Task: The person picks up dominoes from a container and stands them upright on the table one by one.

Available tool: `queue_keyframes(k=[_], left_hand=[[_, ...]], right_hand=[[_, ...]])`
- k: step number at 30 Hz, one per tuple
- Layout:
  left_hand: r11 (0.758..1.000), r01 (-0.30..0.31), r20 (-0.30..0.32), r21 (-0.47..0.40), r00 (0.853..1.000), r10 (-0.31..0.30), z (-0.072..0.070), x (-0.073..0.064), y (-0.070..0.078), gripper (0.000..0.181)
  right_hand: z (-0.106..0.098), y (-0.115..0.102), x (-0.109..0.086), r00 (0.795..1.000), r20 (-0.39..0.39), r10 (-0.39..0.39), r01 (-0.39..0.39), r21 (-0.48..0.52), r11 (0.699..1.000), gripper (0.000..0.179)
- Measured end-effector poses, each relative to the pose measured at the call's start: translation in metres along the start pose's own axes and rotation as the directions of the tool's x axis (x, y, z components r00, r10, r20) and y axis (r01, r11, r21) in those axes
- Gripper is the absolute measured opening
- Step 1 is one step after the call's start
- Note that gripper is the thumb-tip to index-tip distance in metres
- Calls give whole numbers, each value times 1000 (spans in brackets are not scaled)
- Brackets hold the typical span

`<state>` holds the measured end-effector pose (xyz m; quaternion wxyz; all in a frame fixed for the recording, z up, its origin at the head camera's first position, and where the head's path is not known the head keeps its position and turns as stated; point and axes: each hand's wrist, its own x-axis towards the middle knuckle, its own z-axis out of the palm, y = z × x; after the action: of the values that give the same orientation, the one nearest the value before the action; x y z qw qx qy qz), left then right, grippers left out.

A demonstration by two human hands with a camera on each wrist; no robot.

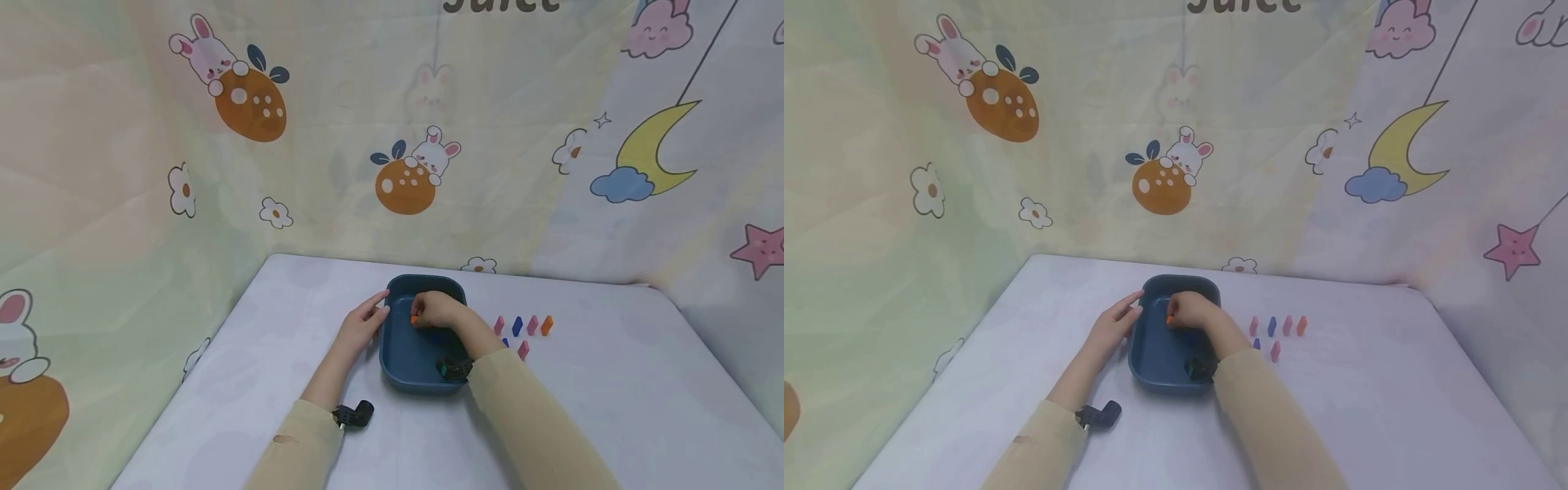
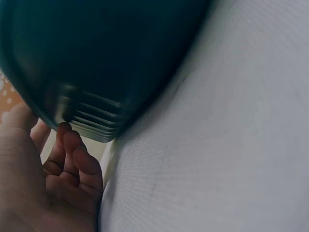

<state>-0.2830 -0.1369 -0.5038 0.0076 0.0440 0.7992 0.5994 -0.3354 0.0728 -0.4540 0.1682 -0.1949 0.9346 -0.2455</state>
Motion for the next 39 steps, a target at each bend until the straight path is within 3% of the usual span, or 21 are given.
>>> queue_keyframes(k=[10,20,32,39], left_hand=[[1000,4,7,-1,1000,-4,1,0,1,39],[1000,10,10,2,1000,-10,0,-1,4,43],[1000,12,14,12,1000,-12,-2,0,2,42],[1000,-6,10,5,1000,6,-2,0,2,42]], right_hand=[[-7,-1,-3,999,5,-36,36,46,998,12],[-29,-10,-16,996,-29,-85,89,151,985,15],[-55,-1,-58,987,-111,-119,143,236,961,22],[-70,23,-92,983,-144,-110,146,278,949,23]])
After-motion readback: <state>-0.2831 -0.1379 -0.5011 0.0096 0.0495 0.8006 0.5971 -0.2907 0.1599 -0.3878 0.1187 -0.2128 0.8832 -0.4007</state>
